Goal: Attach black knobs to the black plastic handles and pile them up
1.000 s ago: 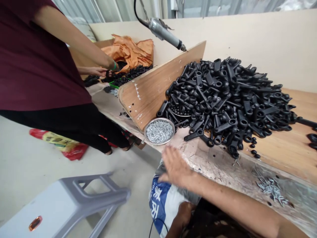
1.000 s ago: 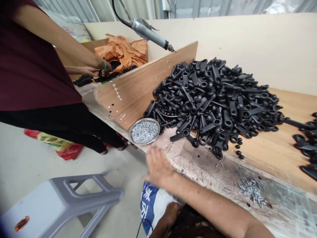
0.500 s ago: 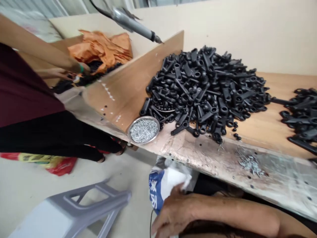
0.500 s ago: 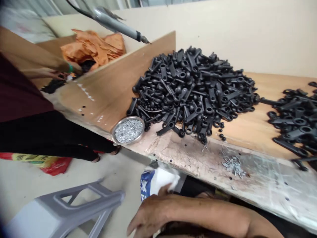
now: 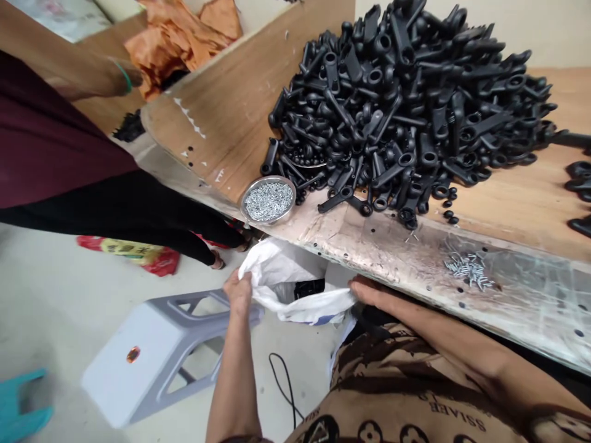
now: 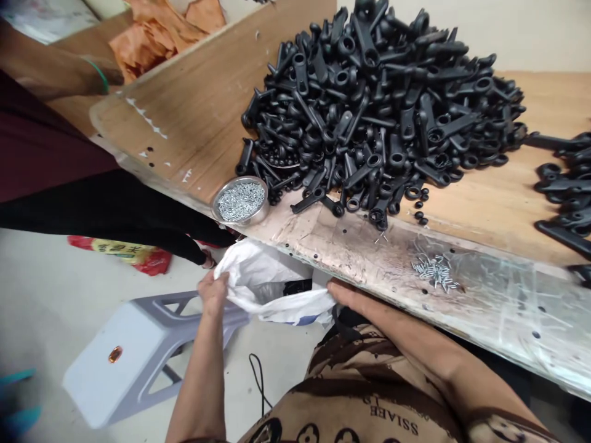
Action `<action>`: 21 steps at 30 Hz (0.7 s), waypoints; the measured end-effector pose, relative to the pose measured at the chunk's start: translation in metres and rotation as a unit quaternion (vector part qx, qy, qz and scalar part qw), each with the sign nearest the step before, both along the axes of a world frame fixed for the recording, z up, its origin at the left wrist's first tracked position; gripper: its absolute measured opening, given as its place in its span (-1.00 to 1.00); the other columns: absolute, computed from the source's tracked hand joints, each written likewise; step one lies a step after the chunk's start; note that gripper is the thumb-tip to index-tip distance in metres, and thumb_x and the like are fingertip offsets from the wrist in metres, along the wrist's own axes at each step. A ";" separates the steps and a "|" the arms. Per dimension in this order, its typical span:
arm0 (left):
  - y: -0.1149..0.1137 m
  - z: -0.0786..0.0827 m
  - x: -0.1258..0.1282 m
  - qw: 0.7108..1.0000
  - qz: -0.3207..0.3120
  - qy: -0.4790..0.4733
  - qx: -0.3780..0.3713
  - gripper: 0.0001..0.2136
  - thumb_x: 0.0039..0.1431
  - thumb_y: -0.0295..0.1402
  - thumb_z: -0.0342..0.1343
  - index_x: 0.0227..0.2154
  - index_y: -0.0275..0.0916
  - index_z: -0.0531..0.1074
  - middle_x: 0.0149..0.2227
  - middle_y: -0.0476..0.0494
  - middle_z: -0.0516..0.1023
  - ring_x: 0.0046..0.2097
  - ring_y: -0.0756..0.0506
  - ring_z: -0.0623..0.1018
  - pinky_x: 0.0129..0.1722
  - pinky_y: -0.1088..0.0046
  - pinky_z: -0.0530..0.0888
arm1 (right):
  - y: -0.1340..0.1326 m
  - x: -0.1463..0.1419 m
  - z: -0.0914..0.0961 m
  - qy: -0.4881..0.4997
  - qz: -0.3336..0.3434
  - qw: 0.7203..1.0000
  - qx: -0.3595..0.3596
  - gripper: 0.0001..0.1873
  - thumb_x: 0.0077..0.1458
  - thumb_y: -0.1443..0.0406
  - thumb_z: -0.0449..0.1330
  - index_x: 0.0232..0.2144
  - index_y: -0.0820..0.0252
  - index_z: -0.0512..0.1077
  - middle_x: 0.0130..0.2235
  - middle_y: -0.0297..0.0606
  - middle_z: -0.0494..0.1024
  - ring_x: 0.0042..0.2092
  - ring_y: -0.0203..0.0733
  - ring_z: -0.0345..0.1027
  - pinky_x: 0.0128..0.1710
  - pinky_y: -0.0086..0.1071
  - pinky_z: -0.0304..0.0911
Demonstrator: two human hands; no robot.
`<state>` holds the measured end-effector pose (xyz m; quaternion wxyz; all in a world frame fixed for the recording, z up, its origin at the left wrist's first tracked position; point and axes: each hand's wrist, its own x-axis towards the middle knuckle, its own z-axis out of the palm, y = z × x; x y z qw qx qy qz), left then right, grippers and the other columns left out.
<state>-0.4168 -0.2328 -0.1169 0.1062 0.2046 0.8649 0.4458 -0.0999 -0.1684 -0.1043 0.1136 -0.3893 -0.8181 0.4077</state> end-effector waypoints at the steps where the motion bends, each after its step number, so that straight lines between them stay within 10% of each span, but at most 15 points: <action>1: -0.004 0.004 -0.001 1.000 0.014 0.015 0.009 -0.66 -0.19 -0.36 0.04 -0.28 -0.34 0.48 -0.40 -0.12 0.54 -0.27 -0.17 0.51 -0.23 0.31 0.44 | -0.007 0.003 0.007 -0.006 0.038 0.999 0.020 -0.80 0.12 0.26 0.11 -0.40 0.32 0.43 -0.37 -0.22 0.48 -0.29 -0.18 0.37 -0.22 -0.26 0.27; 7: -0.003 0.011 0.015 0.998 0.037 0.043 0.040 -0.65 -0.17 -0.34 0.01 -0.29 -0.36 0.48 -0.38 -0.12 0.53 -0.28 -0.14 0.50 -0.20 0.34 0.43 | -0.023 0.020 0.036 -0.215 0.285 0.912 0.203 -0.79 0.01 0.52 -0.01 -0.42 0.41 0.43 -0.44 0.01 0.49 -0.38 -0.09 0.34 -0.32 -0.21 0.17; 12: 0.016 0.030 0.018 0.994 0.020 0.090 0.062 -0.63 -0.13 -0.37 -0.04 -0.20 -0.33 0.43 -0.26 -0.11 0.51 -0.20 -0.11 0.49 -0.14 0.38 0.42 | -0.039 0.022 0.049 -0.094 0.386 0.885 0.243 -0.79 0.06 0.46 -0.01 -0.48 0.29 0.41 -0.46 -0.11 0.48 -0.41 -0.14 0.30 -0.34 -0.23 0.12; 21: 0.034 0.045 0.013 0.985 -0.074 0.112 -0.109 -0.56 -0.18 -0.28 0.14 -0.14 -0.28 0.42 -0.31 -0.14 0.51 -0.23 -0.19 0.50 -0.14 0.26 0.41 | -0.044 0.030 0.040 -0.089 0.389 0.910 0.115 -0.87 0.05 0.40 0.06 -0.43 0.31 0.41 -0.41 -0.14 0.46 -0.30 -0.11 0.29 -0.34 -0.30 0.15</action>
